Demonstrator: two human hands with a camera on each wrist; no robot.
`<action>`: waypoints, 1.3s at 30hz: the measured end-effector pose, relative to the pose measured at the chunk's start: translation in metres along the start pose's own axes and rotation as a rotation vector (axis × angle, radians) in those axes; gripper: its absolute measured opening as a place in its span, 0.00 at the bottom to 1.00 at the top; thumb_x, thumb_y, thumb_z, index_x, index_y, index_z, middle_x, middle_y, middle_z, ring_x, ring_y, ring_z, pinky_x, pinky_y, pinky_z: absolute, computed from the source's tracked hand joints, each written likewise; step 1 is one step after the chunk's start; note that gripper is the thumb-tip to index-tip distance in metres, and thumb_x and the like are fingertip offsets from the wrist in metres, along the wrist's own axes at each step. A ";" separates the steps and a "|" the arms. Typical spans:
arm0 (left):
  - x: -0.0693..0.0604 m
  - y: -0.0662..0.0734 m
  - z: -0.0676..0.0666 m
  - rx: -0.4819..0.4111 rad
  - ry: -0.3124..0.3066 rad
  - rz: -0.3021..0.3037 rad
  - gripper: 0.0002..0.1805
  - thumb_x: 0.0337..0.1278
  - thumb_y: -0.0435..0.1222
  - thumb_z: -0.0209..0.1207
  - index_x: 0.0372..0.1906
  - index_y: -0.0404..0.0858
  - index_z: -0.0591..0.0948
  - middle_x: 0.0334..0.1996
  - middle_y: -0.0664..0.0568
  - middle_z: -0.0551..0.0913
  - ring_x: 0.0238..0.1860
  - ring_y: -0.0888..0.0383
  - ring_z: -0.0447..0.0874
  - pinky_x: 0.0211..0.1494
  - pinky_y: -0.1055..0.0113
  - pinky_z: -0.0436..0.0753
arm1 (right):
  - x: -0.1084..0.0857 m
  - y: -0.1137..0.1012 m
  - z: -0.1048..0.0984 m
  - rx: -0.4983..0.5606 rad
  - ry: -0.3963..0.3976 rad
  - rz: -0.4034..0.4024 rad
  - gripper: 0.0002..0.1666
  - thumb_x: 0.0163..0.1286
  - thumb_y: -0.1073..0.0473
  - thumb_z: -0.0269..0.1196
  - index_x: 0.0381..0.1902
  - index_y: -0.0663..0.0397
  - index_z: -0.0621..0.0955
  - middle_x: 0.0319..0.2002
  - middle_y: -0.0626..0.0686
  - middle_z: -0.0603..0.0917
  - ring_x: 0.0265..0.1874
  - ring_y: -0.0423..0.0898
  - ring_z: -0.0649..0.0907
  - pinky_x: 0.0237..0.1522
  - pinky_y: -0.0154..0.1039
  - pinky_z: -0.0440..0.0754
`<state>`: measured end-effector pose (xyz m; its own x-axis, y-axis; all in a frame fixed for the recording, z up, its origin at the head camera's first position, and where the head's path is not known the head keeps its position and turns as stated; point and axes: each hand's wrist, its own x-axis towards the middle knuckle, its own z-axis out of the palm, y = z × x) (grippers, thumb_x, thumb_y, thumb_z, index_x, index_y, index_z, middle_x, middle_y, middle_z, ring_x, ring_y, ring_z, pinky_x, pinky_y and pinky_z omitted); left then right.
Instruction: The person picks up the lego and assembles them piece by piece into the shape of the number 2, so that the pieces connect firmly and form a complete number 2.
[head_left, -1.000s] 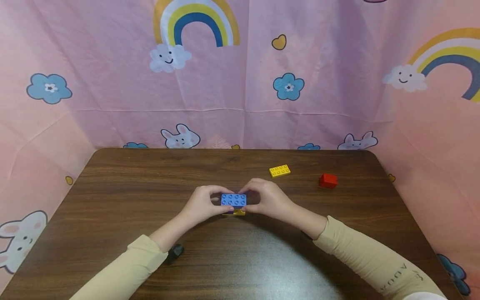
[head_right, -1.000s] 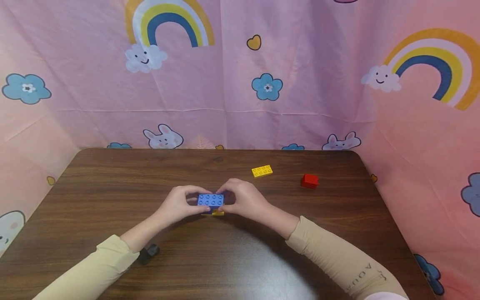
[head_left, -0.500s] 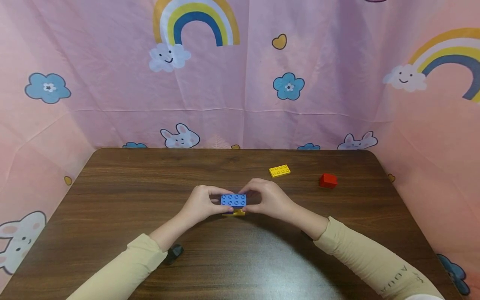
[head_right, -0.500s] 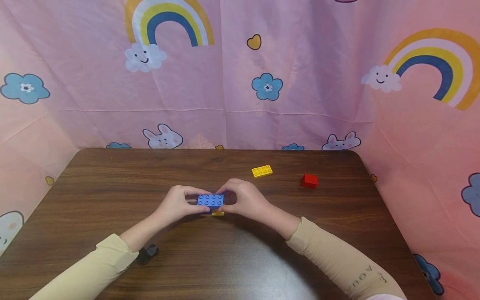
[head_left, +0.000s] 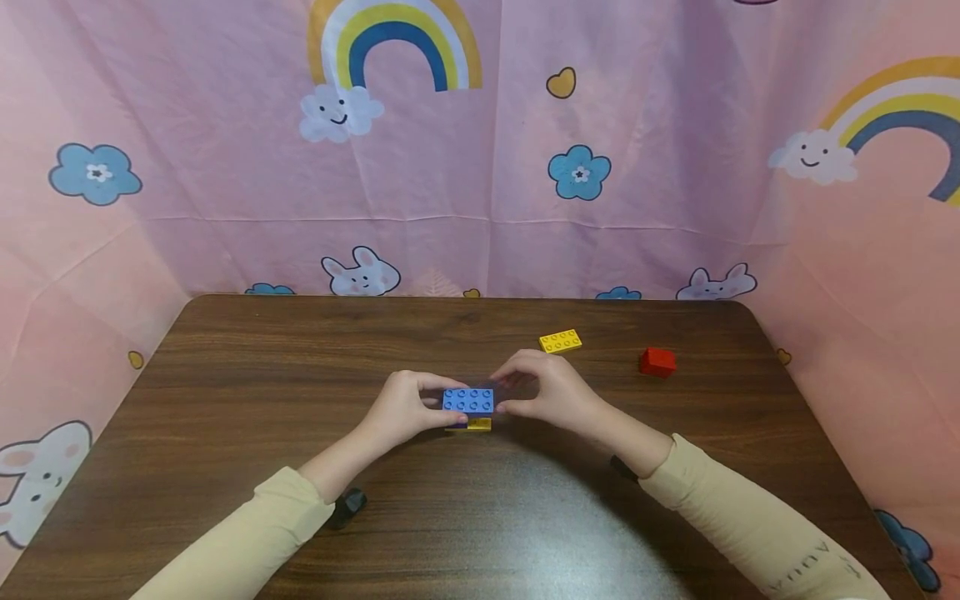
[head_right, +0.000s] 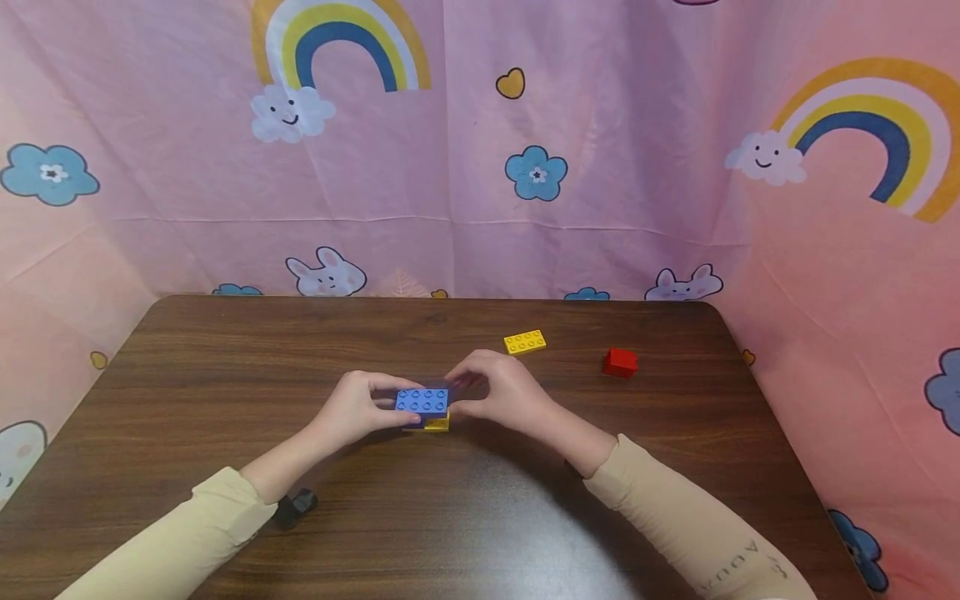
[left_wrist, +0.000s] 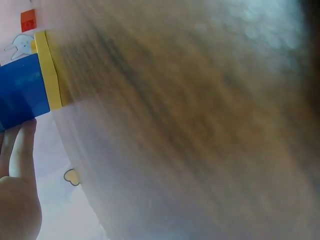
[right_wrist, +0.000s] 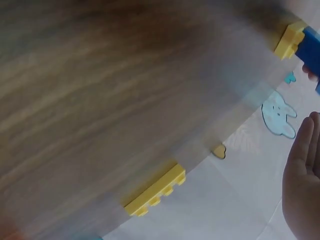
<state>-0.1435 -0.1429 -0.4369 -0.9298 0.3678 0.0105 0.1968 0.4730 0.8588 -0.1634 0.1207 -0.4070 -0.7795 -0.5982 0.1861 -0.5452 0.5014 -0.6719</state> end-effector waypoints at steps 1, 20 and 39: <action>0.000 0.000 0.000 0.001 0.002 -0.002 0.19 0.55 0.33 0.79 0.52 0.35 0.91 0.54 0.37 0.91 0.57 0.41 0.91 0.52 0.64 0.92 | 0.000 0.001 -0.002 0.004 0.007 0.006 0.22 0.59 0.63 0.82 0.51 0.55 0.89 0.49 0.51 0.91 0.47 0.46 0.89 0.53 0.43 0.92; 0.000 -0.001 0.002 -0.022 -0.001 -0.035 0.19 0.53 0.33 0.80 0.52 0.36 0.91 0.55 0.35 0.90 0.56 0.41 0.92 0.51 0.65 0.93 | -0.010 0.017 -0.048 0.015 0.180 0.062 0.22 0.59 0.65 0.81 0.52 0.57 0.88 0.48 0.55 0.90 0.46 0.51 0.89 0.54 0.52 0.92; 0.000 -0.001 0.001 -0.041 -0.007 -0.047 0.19 0.54 0.32 0.79 0.53 0.35 0.91 0.56 0.34 0.89 0.55 0.40 0.92 0.50 0.64 0.93 | -0.026 0.044 -0.095 -0.006 0.292 0.191 0.20 0.65 0.66 0.77 0.55 0.59 0.87 0.51 0.63 0.90 0.47 0.54 0.90 0.50 0.36 0.92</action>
<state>-0.1438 -0.1428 -0.4382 -0.9355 0.3517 -0.0336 0.1401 0.4565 0.8786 -0.1968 0.2177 -0.3730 -0.9225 -0.2897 0.2550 -0.3820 0.5911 -0.7104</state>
